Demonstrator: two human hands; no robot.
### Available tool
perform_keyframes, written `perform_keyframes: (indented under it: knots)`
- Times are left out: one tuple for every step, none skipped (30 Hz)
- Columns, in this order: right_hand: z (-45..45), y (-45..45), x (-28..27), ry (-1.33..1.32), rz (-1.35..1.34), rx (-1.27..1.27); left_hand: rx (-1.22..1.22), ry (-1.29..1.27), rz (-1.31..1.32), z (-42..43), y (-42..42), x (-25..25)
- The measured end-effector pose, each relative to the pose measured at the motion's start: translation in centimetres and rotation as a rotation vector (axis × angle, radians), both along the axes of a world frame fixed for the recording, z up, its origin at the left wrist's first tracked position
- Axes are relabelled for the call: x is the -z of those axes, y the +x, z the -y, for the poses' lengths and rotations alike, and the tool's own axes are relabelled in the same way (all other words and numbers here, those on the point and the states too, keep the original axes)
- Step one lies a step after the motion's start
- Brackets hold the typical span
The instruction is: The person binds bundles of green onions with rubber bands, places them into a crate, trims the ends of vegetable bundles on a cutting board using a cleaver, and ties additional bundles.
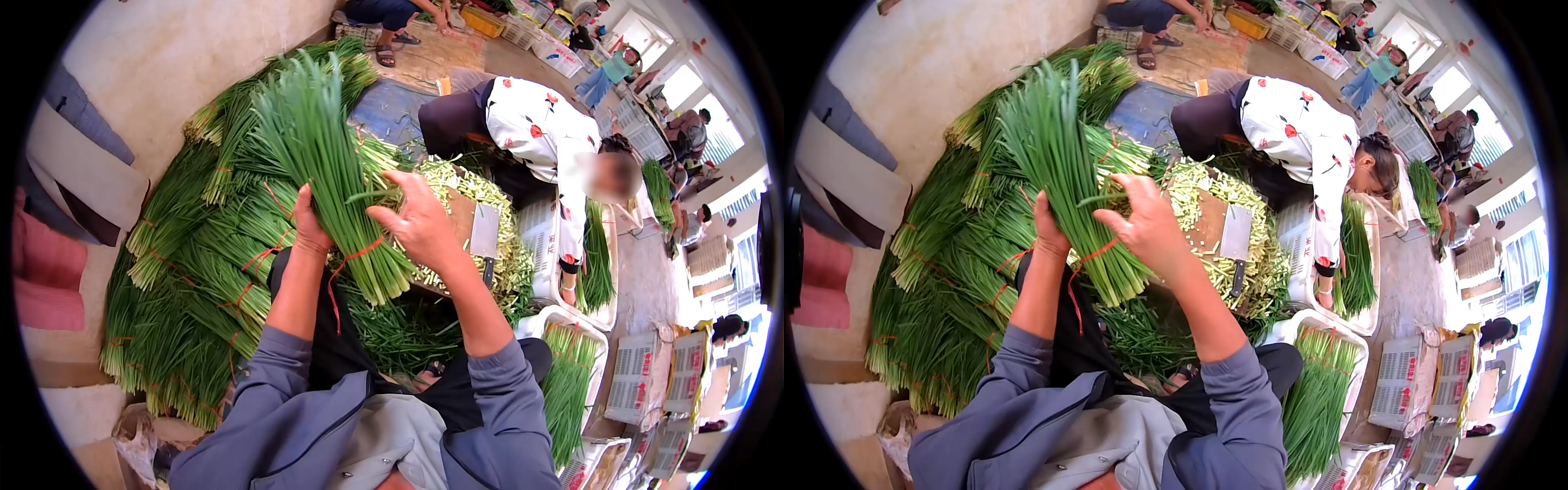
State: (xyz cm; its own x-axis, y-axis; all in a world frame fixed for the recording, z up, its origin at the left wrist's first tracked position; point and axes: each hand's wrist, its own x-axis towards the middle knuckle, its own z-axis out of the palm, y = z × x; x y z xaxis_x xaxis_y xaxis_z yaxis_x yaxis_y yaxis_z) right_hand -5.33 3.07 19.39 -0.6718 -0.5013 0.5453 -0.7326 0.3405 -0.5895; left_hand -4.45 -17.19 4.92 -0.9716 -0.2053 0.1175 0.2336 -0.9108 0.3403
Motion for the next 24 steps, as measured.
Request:
perform_keyframes:
  knots:
    - [0.3,-0.8,1.1,-0.013,-0.054,-0.020,0.024,-0.042,0.006,-0.1,-0.1,0.0]
    - [0.6,-1.7,2.2,-0.025,-0.109,-0.039,0.021,-0.041,0.008,0.0,-0.2,0.1]
    - [-0.4,-2.6,3.4,0.168,-0.098,-0.119,0.039,-0.048,0.009,0.3,0.0,0.3]
    - [-1.2,-2.8,3.1,0.362,-0.088,-0.201,0.058,-0.053,0.010,0.6,0.0,0.6]
    - [-3.0,-2.5,2.6,0.351,-0.062,-0.178,0.073,-0.055,0.007,0.8,0.0,0.8]
    - [-5.0,-0.9,1.4,0.345,-0.031,-0.157,0.070,-0.058,0.016,0.9,0.5,0.0]
    - [-7.4,-0.2,2.3,0.370,0.000,-0.118,0.066,-0.050,0.019,1.3,0.4,0.1]
    - [-9.7,0.3,3.7,0.394,0.031,-0.077,0.024,-0.041,0.032,1.7,0.2,0.4]
    - [-11.5,0.3,5.2,0.399,0.035,-0.075,-0.013,-0.034,0.045,2.0,0.1,0.5]
    - [-13.3,0.3,6.8,0.526,0.177,-0.110,0.019,-0.013,0.008,2.1,0.2,0.3]
    - [-14.3,0.5,7.6,0.645,0.321,-0.142,0.034,-0.014,0.008,1.8,0.2,-0.2]
    - [-13.9,0.4,7.7,0.476,0.150,-0.111,0.030,-0.004,0.019,1.4,0.1,-0.6]
    - [-12.2,0.7,6.1,0.474,0.152,-0.106,0.020,0.008,0.034,1.1,0.1,-0.9]
    - [-9.7,1.5,3.4,0.238,0.365,-0.001,0.009,-0.014,0.023,0.7,0.0,-1.0]
    - [-7.5,2.0,2.0,-0.004,0.569,0.104,0.011,-0.019,0.030,0.5,-0.1,-0.7]
    - [-5.7,2.1,1.9,-0.009,0.570,0.104,0.022,-0.050,0.050,0.3,-0.5,-0.3]
    - [-4.0,2.2,1.9,0.012,0.458,0.068,0.033,-0.078,0.069,0.0,-0.6,-0.1]
    - [-3.3,1.9,2.3,0.024,0.401,0.049,0.072,-0.077,0.079,-0.6,-0.3,-1.1]
    - [-2.5,1.5,2.7,0.035,0.343,0.031,0.071,-0.076,0.078,-0.7,-0.4,-1.0]
    - [-2.3,0.8,4.6,0.074,0.206,-0.071,0.092,-0.104,0.058,-0.7,-0.5,-0.8]
    - [-2.1,0.6,5.7,0.110,0.074,-0.176,0.112,-0.132,0.043,-0.5,-0.3,-0.6]
    - [-2.6,1.5,4.2,0.147,0.188,-0.188,0.109,-0.135,0.040,-0.4,-0.2,-0.5]
    - [-3.5,2.8,3.2,0.041,0.326,-0.105,0.104,-0.135,0.042,0.0,-0.2,-0.5]
    - [-4.6,4.1,2.7,-0.063,0.464,-0.020,0.059,-0.113,0.080,0.4,-0.1,-0.7]
